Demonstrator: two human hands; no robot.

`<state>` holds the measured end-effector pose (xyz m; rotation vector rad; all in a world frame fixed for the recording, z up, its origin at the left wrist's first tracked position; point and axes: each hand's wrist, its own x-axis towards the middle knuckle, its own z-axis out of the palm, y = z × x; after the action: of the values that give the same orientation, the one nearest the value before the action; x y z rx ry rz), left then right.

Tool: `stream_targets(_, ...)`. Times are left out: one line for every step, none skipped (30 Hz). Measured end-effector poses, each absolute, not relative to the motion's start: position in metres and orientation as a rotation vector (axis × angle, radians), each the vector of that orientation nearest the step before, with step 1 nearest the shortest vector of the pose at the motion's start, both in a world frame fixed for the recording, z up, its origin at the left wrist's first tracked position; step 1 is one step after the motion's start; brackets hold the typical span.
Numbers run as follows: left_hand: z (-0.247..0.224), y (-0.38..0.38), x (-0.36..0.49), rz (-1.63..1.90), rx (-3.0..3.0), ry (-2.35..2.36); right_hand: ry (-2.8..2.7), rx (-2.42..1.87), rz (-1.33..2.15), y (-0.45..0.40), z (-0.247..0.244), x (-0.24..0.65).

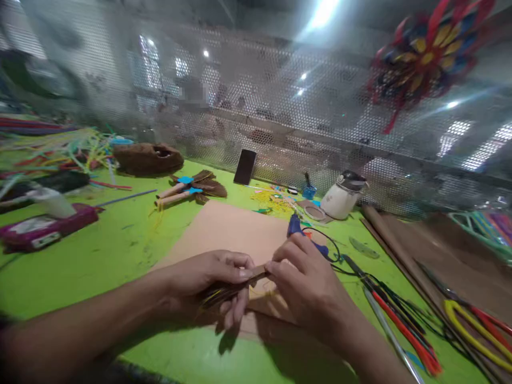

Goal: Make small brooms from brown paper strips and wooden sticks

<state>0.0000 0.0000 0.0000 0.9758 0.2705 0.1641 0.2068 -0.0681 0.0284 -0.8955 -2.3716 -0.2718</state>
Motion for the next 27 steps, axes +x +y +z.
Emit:
stream_targets(0.001, 0.0, 0.0, 0.161, 0.971, 0.275, -2.361, -0.934, -0.282, -0.069, 0.029, 0.206)
stream_targets(0.002, -0.001, 0.0, 0.161, 0.97, 0.283, -2.348, -0.969, -0.289, -0.069, 0.03, 0.206)
stream_targets(0.003, -0.001, 0.0, 0.167, 0.971, 0.295, -2.334, -0.999, -0.292, -0.07, 0.031, 0.206)
stream_targets(0.003, -0.001, 0.0, 0.176, 0.975, 0.312, -2.319, -1.025, -0.292, -0.07, 0.033, 0.206)
stream_targets(0.004, -0.002, 0.0, 0.193, 0.981, 0.334, -2.295, -1.049, -0.29, -0.071, 0.034, 0.206)
stream_targets(0.005, -0.002, 0.0, 0.213, 0.991, 0.36, -2.277, -1.069, -0.28, -0.072, 0.035, 0.206)
stream_targets(0.006, -0.002, 0.001, 0.233, 1.005, 0.389, -2.266, -1.078, -0.266, -0.072, 0.036, 0.207)
stream_targets(0.006, -0.003, 0.001, 0.254, 1.019, 0.417, -2.258, -1.084, -0.253, -0.073, 0.036, 0.208)
stream_targets(0.007, -0.003, 0.002, 0.273, 1.031, 0.444, -2.25, -1.089, -0.242, -0.073, 0.037, 0.209)
stream_targets(0.007, -0.004, 0.002, 0.291, 1.042, 0.469, -2.242, -1.096, -0.235, -0.073, 0.037, 0.209)
stream_targets(0.007, -0.004, 0.003, 0.306, 1.052, 0.492, -2.237, -1.105, -0.23, -0.073, 0.036, 0.209)
stream_targets(0.008, -0.005, 0.004, 0.321, 1.059, 0.513, -2.238, -1.106, -0.226, -0.074, 0.036, 0.208)
stream_targets(0.008, -0.005, 0.004, 0.327, 1.063, 0.529, -2.25, -1.112, -0.217, -0.074, 0.035, 0.207)
stream_targets(0.008, -0.005, 0.004, 0.327, 1.065, 0.539, -2.272, -1.119, -0.203, -0.075, 0.034, 0.205)
stream_targets(0.008, -0.005, 0.005, 0.322, 1.065, 0.542, -2.303, -1.121, -0.19, -0.075, 0.034, 0.203)
stream_targets(0.009, -0.006, 0.005, 0.319, 1.064, 0.539, -2.336, -1.124, -0.177, -0.075, 0.034, 0.201)
stream_targets(0.009, -0.006, 0.005, 0.318, 1.062, 0.527, -2.364, -1.129, -0.167, -0.075, 0.033, 0.199)
stream_targets(0.009, -0.006, 0.004, 0.322, 1.061, 0.511, -2.379, -1.131, -0.163, -0.074, 0.033, 0.198)
stream_targets(0.009, -0.006, 0.004, 0.328, 1.063, 0.494, -2.381, -1.131, -0.163, -0.073, 0.032, 0.198)
stream_targets(0.009, -0.007, 0.004, 0.338, 1.065, 0.48, -2.368, -1.128, -0.165, -0.072, 0.032, 0.199)
stream_targets(0.009, -0.007, 0.003, 0.346, 1.069, 0.469, -2.342, -1.129, -0.169, -0.071, 0.031, 0.201)
stream_targets(0.008, -0.007, 0.003, 0.35, 1.072, 0.465, -2.308, -1.127, -0.173, -0.07, 0.031, 0.203)
stream_targets(0.008, -0.006, 0.003, 0.351, 1.076, 0.468, -2.269, -1.125, -0.172, -0.069, 0.03, 0.205)
stream_targets(0.008, -0.006, 0.003, 0.357, 1.081, 0.477, -2.227, -1.124, -0.163, -0.068, 0.029, 0.207)
stream_targets(0.008, -0.005, 0.003, 0.365, 1.087, 0.489, -2.179, -1.131, -0.139, -0.067, 0.028, 0.209)
stream_targets(0.007, -0.004, 0.002, 0.374, 1.091, 0.498, -2.118, -1.146, -0.102, -0.066, 0.026, 0.209)
stream_targets(0.007, -0.003, 0.003, 0.382, 1.092, 0.501, -2.043, -1.174, -0.043, -0.065, 0.024, 0.209)
